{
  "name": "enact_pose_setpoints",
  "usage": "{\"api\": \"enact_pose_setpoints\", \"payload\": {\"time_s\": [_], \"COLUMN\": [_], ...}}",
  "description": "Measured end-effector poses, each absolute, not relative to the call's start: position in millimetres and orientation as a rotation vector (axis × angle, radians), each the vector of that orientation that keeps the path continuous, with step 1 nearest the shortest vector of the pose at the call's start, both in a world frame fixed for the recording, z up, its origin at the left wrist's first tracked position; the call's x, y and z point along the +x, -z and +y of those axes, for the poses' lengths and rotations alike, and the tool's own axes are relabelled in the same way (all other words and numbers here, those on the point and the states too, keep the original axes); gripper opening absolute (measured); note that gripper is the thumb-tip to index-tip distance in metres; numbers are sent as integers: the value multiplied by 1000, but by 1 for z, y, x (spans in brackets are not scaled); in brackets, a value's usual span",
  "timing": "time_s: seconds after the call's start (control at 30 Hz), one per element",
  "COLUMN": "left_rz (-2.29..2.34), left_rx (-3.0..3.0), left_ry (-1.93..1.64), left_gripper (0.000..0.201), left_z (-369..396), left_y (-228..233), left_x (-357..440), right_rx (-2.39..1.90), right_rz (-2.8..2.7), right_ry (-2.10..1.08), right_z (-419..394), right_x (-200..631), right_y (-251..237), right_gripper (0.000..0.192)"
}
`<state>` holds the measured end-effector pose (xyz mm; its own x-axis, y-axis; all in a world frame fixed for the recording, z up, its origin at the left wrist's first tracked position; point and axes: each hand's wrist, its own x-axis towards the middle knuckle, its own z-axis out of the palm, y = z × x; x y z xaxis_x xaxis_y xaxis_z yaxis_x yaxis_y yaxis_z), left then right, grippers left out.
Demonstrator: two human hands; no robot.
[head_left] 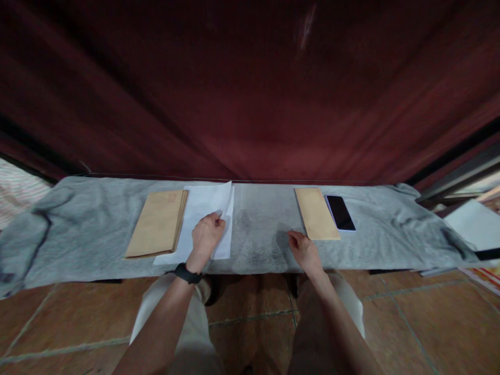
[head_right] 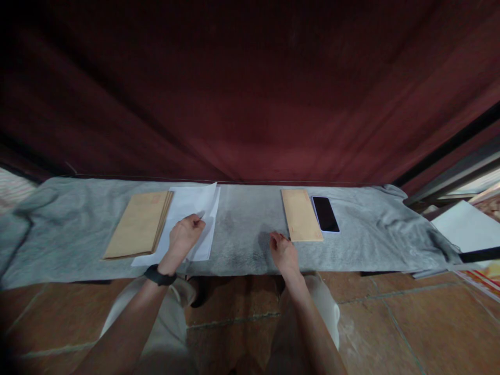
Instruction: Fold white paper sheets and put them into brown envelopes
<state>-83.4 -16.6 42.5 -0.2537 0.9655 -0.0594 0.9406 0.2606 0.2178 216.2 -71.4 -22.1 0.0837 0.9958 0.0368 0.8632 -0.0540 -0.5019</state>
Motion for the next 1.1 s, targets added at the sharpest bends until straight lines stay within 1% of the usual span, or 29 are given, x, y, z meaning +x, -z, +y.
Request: {"api": "enact_pose_setpoints", "payload": {"time_s": [0.13, 0.3, 0.4, 0.53, 0.6, 0.7, 0.77, 0.83, 0.9, 1.0, 1.1], "left_rz": [2325, 2117, 1859, 1668, 1718, 1977, 2156, 2161, 2158, 2186, 2174], "left_rx": [1919, 2041, 2112, 2074, 2071, 2064, 1952, 1882, 1854, 1836, 1787], "left_ry": [-275, -205, -331, -412, -407, -377, -249, -130, -83, -102, -146], "left_gripper": [31, 26, 25, 31, 32, 39, 47, 50, 52, 55, 60], "left_z": [-23, -31, -36, -40, -36, -22, -11, -3, -1, -3, -3], "left_y": [-49, -61, -59, -50, -45, -40, -37, -36, -35, -33, -30], "left_x": [-67, -29, -5, 5, -5, -34, -57, -73, -80, -77, -70], "right_rx": [-1881, -1737, -1668, -1641, -1652, -1674, -1683, -1686, -1685, -1676, -1663], "right_rz": [-1770, -1621, -1509, -1247, -1141, -1132, -1158, -1158, -1154, -1207, -1307], "right_ry": [-532, -704, -846, -1045, -1087, -1109, -1115, -1127, -1157, -1175, -1136], "right_z": [-69, -63, -60, -55, -53, -52, -52, -53, -55, -57, -57], "right_x": [215, 211, 206, 198, 197, 196, 196, 196, 194, 192, 191], "right_y": [26, 34, 38, 41, 43, 44, 45, 45, 45, 43, 41], "right_gripper": [29, 30, 35, 47, 50, 52, 50, 46, 40, 34, 34]}}
